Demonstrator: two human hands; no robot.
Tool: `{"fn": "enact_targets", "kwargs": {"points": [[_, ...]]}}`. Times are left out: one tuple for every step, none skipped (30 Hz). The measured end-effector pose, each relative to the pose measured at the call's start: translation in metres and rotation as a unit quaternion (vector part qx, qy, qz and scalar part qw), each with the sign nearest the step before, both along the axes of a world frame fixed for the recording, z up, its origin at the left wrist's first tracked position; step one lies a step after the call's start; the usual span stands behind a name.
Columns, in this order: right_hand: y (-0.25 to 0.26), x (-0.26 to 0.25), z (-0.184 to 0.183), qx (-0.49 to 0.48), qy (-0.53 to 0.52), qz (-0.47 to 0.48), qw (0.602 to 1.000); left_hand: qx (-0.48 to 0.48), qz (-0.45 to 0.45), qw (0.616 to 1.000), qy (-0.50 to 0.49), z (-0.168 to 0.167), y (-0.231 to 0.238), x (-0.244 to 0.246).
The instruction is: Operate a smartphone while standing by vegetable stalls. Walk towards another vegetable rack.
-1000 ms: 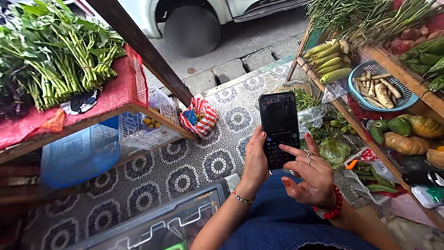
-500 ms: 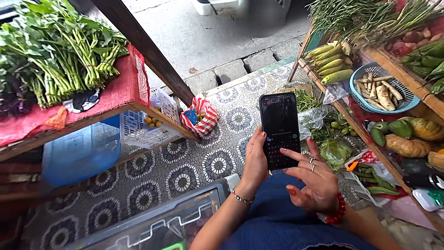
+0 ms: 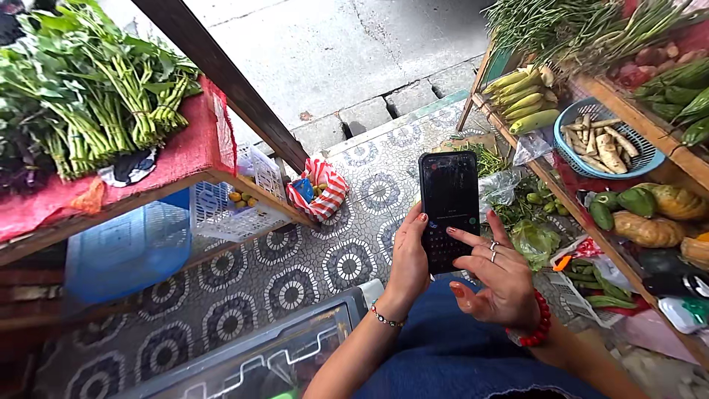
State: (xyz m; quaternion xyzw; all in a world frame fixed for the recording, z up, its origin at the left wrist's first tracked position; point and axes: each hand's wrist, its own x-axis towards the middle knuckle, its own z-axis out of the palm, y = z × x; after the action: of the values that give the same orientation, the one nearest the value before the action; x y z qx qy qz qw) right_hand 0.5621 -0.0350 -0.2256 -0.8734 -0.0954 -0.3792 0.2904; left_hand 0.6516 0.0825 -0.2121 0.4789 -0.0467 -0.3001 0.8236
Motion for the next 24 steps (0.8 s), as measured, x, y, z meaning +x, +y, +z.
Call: {"fn": "enact_targets", "kwargs": {"points": [[-0.001, -0.004, -0.002, 0.001, 0.003, 0.001, 1.0, 0.003, 0.005, 1.0, 0.001, 0.0, 0.001, 0.002], [-0.001, -0.008, -0.003, 0.003, 0.006, 0.004, 1.0, 0.009, 0.013, 1.0, 0.003, 0.0, 0.001, 0.003], [0.0, -0.012, -0.005, 0.005, 0.008, 0.011, 1.0, 0.018, 0.019, 1.0, 0.005, 0.001, 0.001, 0.005], [0.003, -0.016, -0.007, 0.004, 0.011, 0.018, 1.0, 0.025, 0.023, 0.999, 0.006, 0.001, 0.001, 0.006], [0.005, -0.02, -0.009, 0.001, 0.014, 0.028, 0.999, 0.027, 0.025, 0.999, 0.007, 0.002, 0.001, 0.008], [0.008, -0.024, -0.01, -0.001, 0.012, 0.043, 0.999, 0.026, 0.029, 0.999, 0.009, 0.001, 0.001, 0.009], [0.01, -0.026, -0.012, -0.004, 0.008, 0.059, 0.998, 0.024, 0.031, 0.999, 0.01, 0.001, 0.002, 0.01], [0.011, -0.028, -0.012, -0.009, 0.002, 0.073, 0.997, 0.024, 0.036, 0.999, 0.013, 0.002, 0.002, 0.011], [0.011, -0.029, -0.012, -0.012, -0.004, 0.084, 0.996, 0.026, 0.041, 0.999, 0.019, 0.002, 0.002, 0.011], [0.01, -0.03, -0.012, -0.014, -0.009, 0.088, 0.996, 0.026, 0.044, 0.998, 0.024, 0.003, 0.003, 0.011], [0.008, -0.031, -0.01, -0.013, -0.013, 0.086, 0.996, 0.024, 0.045, 0.998, 0.026, 0.003, 0.003, 0.011], [0.006, -0.031, -0.009, -0.007, -0.016, 0.079, 0.997, 0.021, 0.045, 0.998, 0.026, 0.003, 0.003, 0.011], [0.003, -0.031, -0.008, 0.0, -0.016, 0.068, 0.998, 0.019, 0.047, 0.998, 0.027, 0.003, 0.003, 0.01], [0.001, -0.03, -0.007, 0.007, -0.015, 0.056, 0.998, 0.019, 0.048, 0.998, 0.027, 0.003, 0.003, 0.01], [-0.003, -0.03, -0.006, 0.008, -0.012, 0.041, 0.999, 0.018, 0.049, 0.998, 0.028, 0.003, 0.003, 0.009], [-0.006, -0.029, -0.005, 0.011, -0.013, 0.027, 0.999, 0.018, 0.051, 0.998, 0.029, 0.002, 0.003, 0.009], [-0.008, -0.028, -0.005, 0.014, -0.013, 0.017, 1.0, 0.017, 0.053, 0.998, 0.03, 0.002, 0.004, 0.009], [-0.011, -0.027, -0.004, 0.015, -0.011, 0.009, 1.0, 0.017, 0.054, 0.998, 0.029, 0.002, 0.004, 0.008], [-0.012, -0.027, -0.004, 0.017, -0.011, 0.004, 1.0, 0.017, 0.054, 0.998, 0.029, 0.002, 0.004, 0.008], [-0.013, -0.026, -0.004, 0.019, -0.012, 0.002, 1.0, 0.016, 0.053, 0.998, 0.029, 0.002, 0.004, 0.008], [-0.013, -0.026, -0.004, 0.019, -0.012, 0.001, 1.0, 0.016, 0.051, 0.998, 0.028, 0.002, 0.004, 0.008], [-0.013, -0.025, -0.004, 0.02, -0.012, 0.004, 1.0, 0.016, 0.049, 0.998, 0.027, 0.002, 0.004, 0.008], [-0.012, -0.024, -0.005, 0.021, -0.013, 0.008, 1.0, 0.017, 0.048, 0.998, 0.027, 0.002, 0.004, 0.008], [-0.01, -0.023, -0.005, 0.022, -0.013, 0.012, 1.0, 0.017, 0.046, 0.998, 0.027, 0.002, 0.003, 0.008]]}}
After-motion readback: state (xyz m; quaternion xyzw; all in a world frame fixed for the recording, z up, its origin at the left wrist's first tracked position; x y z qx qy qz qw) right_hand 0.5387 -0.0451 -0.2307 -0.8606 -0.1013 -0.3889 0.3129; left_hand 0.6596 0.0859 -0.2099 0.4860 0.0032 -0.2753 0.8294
